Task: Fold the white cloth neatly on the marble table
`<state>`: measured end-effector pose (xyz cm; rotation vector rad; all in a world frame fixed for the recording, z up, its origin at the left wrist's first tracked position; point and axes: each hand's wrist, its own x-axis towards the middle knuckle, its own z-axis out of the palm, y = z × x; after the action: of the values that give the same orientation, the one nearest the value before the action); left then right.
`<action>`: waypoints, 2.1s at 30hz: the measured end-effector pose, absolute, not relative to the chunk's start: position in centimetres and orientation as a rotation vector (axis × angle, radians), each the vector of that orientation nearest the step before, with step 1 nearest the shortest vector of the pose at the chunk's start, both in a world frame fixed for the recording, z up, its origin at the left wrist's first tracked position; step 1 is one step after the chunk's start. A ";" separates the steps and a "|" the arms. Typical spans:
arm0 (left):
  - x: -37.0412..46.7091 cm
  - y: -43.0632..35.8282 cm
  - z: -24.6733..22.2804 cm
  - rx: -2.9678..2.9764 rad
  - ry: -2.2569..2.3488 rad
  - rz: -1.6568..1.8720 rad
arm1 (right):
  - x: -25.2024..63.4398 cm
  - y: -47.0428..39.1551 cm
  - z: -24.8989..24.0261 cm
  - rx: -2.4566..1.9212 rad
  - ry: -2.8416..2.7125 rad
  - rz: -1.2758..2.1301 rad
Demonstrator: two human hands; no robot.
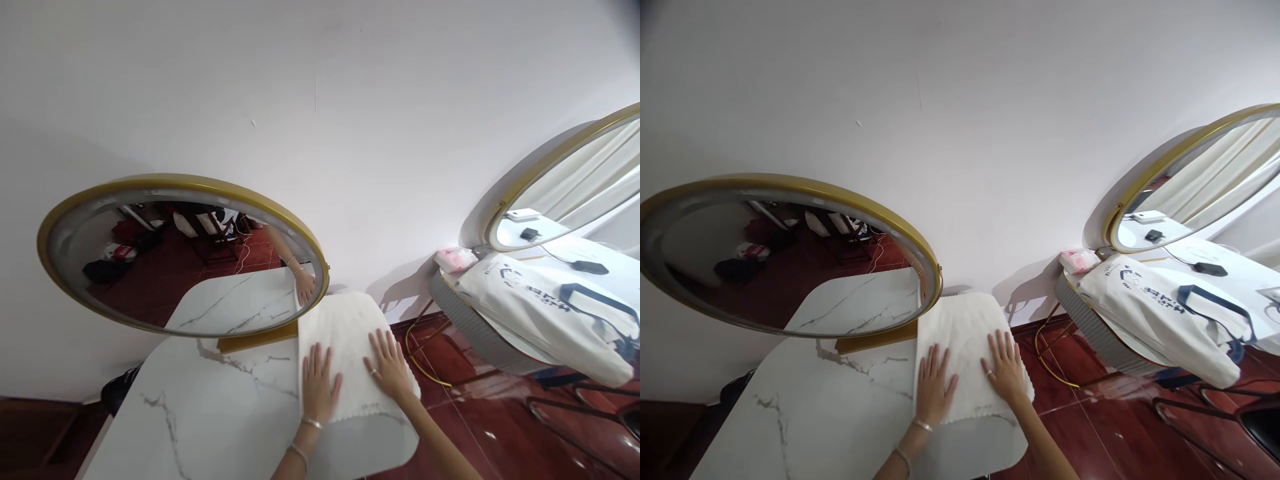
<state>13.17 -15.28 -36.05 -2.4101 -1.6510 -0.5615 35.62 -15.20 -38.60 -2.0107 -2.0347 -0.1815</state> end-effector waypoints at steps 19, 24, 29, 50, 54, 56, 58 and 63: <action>6.9 -24.6 -36.0 -2.337 -1.771 -0.488 | 29.2 -23.3 -36.6 -1.829 -2.131 -0.139; 10.1 -23.4 -35.6 -2.404 -1.701 -0.474 | 32.5 -23.4 -36.8 -1.877 -2.097 -0.183; 12.0 -22.5 -34.9 -2.474 -1.653 -0.487 | 34.5 -23.7 -37.3 -1.921 -2.030 -0.182; 3.2 -14.6 -34.2 -2.497 -1.762 -0.655 | 23.4 -23.9 -36.5 -1.802 -2.136 -0.108; 7.2 -9.2 -34.5 -2.758 -1.496 -0.514 | 23.7 -24.2 -36.6 -1.841 -2.112 -0.097; 7.7 -8.2 -34.9 -2.771 -1.484 -0.512 | 23.4 -24.3 -36.6 -1.866 -2.090 -0.087; 7.1 -7.9 -35.2 -2.784 -1.458 -0.517 | 22.7 -24.3 -36.5 -1.878 -2.075 -0.078; 1.4 -8.3 -35.4 -2.720 -1.513 -0.481 | 19.5 -24.2 -36.0 -1.778 -2.153 -0.031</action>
<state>1.39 -8.26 -35.43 -2.7200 -1.5134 -0.4809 19.50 -24.23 -36.03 -1.7778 -2.1531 -0.0308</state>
